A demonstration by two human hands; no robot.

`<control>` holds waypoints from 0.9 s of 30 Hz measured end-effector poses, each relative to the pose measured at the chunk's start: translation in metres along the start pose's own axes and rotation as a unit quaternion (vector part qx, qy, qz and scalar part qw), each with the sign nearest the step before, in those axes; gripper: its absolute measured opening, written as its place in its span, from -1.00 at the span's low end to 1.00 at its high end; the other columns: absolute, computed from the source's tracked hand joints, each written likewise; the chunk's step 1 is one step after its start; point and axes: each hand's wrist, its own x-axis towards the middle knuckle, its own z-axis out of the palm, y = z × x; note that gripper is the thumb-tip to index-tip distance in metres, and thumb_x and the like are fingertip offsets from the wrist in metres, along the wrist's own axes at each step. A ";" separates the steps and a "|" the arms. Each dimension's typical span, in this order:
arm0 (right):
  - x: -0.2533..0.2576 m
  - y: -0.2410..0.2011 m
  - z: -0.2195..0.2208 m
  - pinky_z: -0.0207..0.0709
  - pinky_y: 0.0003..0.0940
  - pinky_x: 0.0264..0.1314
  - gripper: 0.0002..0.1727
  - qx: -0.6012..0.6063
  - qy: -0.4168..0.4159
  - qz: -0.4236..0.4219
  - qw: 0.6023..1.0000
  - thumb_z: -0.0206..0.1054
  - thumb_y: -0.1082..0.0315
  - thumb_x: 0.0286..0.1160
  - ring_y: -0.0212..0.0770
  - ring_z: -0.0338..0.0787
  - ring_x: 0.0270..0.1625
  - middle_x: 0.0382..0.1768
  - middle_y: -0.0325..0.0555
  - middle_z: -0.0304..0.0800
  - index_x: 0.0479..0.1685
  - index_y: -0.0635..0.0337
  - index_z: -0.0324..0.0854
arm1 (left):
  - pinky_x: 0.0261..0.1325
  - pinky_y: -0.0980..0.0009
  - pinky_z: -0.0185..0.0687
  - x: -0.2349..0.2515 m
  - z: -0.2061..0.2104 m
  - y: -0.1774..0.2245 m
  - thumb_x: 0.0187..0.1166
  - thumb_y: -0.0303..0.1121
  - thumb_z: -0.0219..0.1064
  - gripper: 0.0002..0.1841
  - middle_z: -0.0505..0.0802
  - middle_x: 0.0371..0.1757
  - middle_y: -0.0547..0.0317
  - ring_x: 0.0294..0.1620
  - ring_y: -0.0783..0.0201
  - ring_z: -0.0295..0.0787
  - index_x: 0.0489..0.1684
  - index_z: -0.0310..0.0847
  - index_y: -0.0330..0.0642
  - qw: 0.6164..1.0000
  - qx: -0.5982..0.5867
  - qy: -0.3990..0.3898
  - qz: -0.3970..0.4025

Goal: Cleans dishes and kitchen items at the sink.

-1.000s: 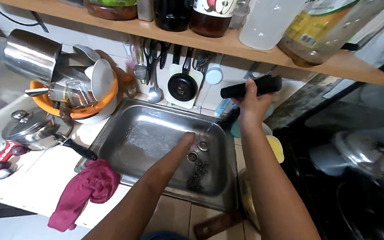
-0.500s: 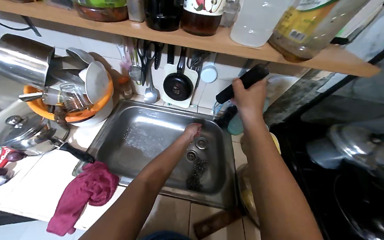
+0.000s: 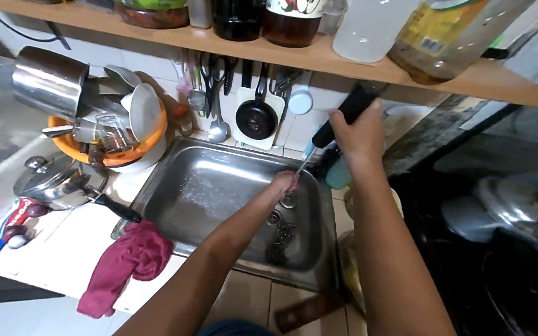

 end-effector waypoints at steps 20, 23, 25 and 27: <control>-0.054 0.097 0.155 0.53 -0.55 -0.45 -0.59 0.500 -0.048 0.348 0.792 -0.13 0.19 0.91 -0.44 0.56 -0.61 -0.64 -0.29 0.49 -0.32 0.13 0.47 | 0.19 0.34 0.62 -0.028 0.021 -0.018 0.90 -0.14 -0.42 -0.38 0.81 0.12 -0.11 0.05 0.22 0.76 0.35 0.50 -0.45 0.898 -0.414 0.090 0.118; -0.054 0.103 0.157 0.48 -0.56 -0.53 -0.54 0.510 -0.046 0.344 0.787 -0.19 0.18 0.91 -0.45 0.50 -0.69 -0.72 -0.34 0.44 -0.42 0.10 0.46 | 0.06 0.34 0.64 -0.025 0.023 -0.021 0.89 -0.15 -0.41 -0.40 0.82 -0.04 -0.02 -0.09 0.26 0.75 0.24 0.54 -0.40 0.899 -0.411 0.094 0.117; -0.056 0.106 0.157 0.54 -0.53 -0.50 -0.60 0.501 -0.045 0.341 0.794 -0.16 0.24 0.88 -0.43 0.52 -0.66 -0.70 -0.33 0.44 -0.40 0.09 0.44 | 0.11 0.31 0.62 -0.027 0.025 -0.022 0.90 -0.16 -0.39 -0.41 0.80 0.03 -0.07 -0.04 0.23 0.73 0.28 0.52 -0.42 0.901 -0.408 0.099 0.108; -0.057 0.111 0.157 0.53 -0.50 -0.46 -0.64 0.481 -0.046 0.330 0.811 -0.10 0.27 0.85 -0.41 0.54 -0.61 -0.65 -0.30 0.46 -0.36 0.12 0.46 | 0.14 0.30 0.62 -0.025 0.026 -0.026 0.90 -0.18 -0.40 -0.41 0.81 0.05 -0.09 -0.01 0.21 0.74 0.28 0.53 -0.43 0.901 -0.408 0.104 0.105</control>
